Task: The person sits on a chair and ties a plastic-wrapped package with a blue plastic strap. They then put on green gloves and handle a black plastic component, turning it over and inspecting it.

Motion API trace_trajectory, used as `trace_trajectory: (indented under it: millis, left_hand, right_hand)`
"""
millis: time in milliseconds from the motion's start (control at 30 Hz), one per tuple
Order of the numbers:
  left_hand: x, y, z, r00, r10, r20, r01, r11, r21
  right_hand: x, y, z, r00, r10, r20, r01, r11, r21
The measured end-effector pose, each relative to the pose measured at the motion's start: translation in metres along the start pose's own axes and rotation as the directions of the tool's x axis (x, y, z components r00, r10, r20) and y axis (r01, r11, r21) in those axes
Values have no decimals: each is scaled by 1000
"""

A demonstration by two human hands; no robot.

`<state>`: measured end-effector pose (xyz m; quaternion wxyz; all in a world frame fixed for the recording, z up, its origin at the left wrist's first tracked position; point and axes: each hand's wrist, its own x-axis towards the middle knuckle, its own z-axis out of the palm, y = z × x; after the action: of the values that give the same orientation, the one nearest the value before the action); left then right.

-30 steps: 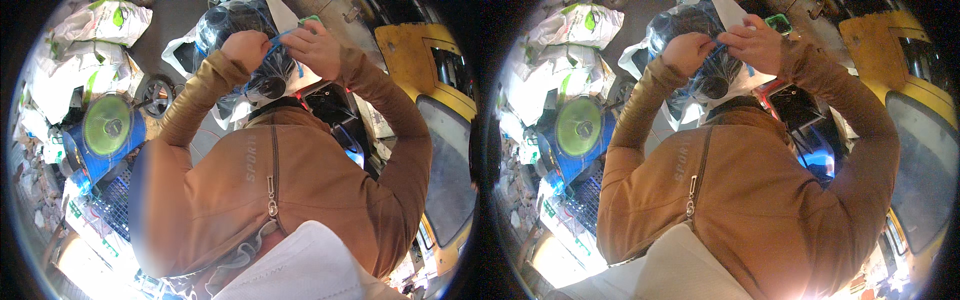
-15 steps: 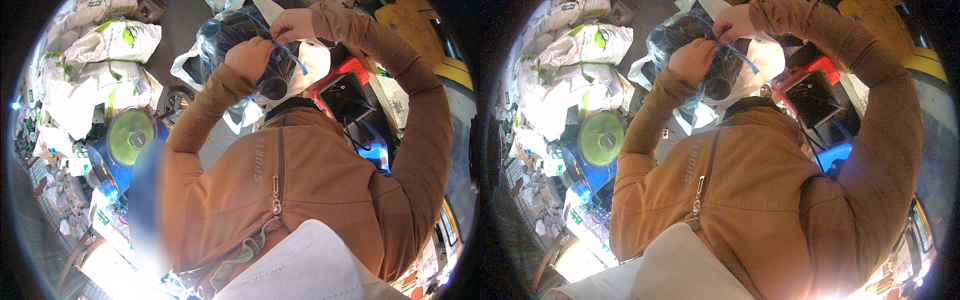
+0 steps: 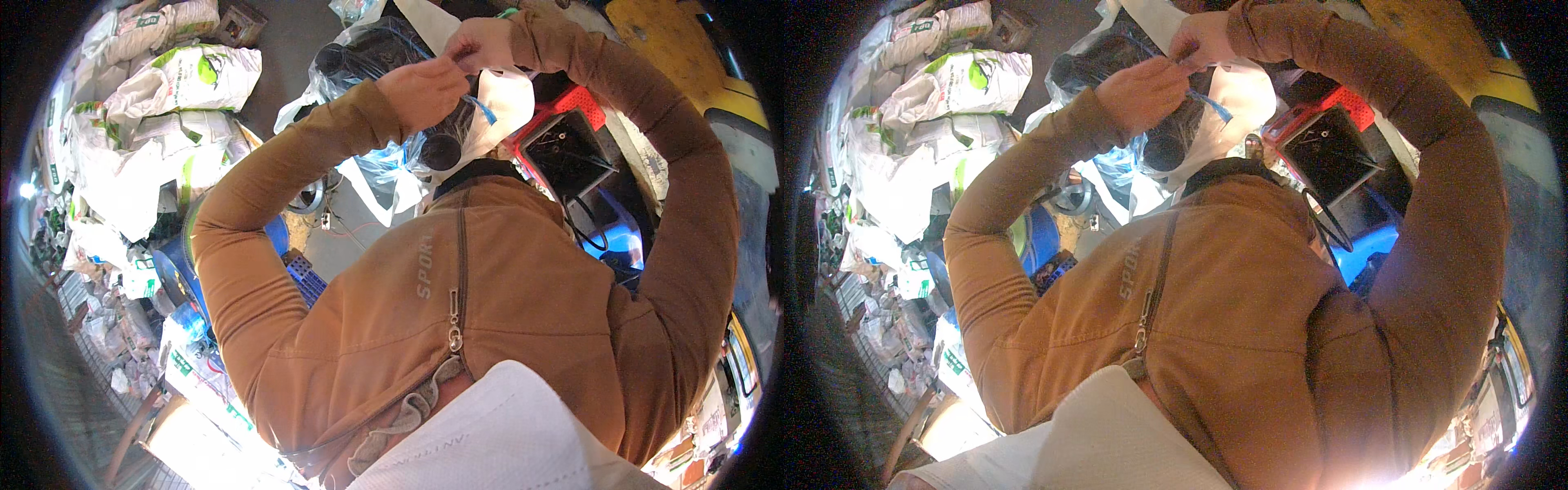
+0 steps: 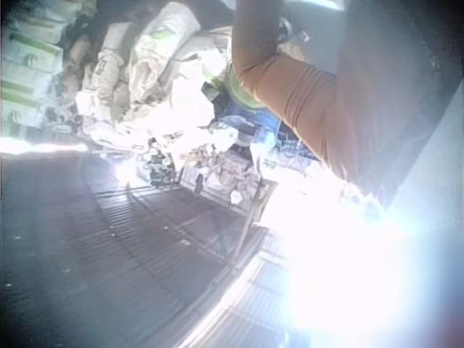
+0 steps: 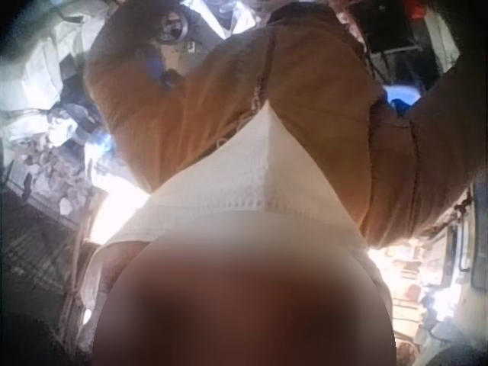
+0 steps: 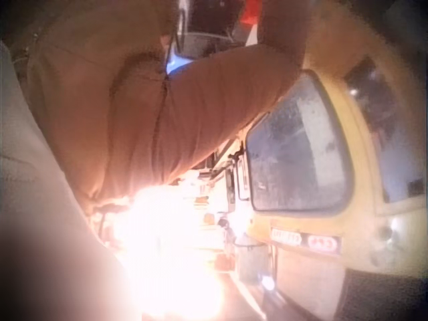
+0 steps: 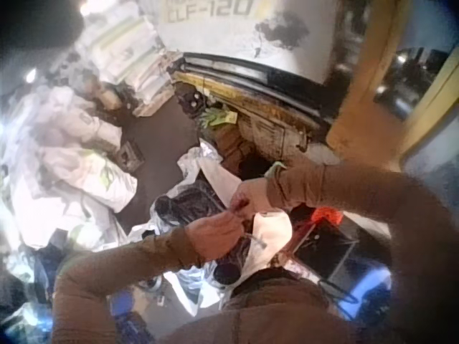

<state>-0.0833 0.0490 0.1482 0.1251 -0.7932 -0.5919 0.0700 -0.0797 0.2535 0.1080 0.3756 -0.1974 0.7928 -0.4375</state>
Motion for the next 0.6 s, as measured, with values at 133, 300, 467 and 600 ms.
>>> trace_trajectory:
  millis: [133, 300, 467, 600]
  left_hand:
    - [-14, 3, 6, 988, -153, -25, 147, 976, -162]
    - [-14, 11, 9, 897, -423, 128, 440, 832, -338]
    - [-5, -11, 6, 851, -381, 361, 525, 647, -554]
    - [-1, -43, 17, 648, -111, 753, 759, 25, -650]
  right_hand:
    - [-12, 10, 13, 947, -311, -84, 283, 928, -241]
    - [-17, 12, 21, 889, -403, -216, 323, 888, -327]
    - [-13, 1, 15, 944, -303, -131, 293, 952, -88]
    - [-22, -11, 28, 924, -270, -270, 256, 963, -89]
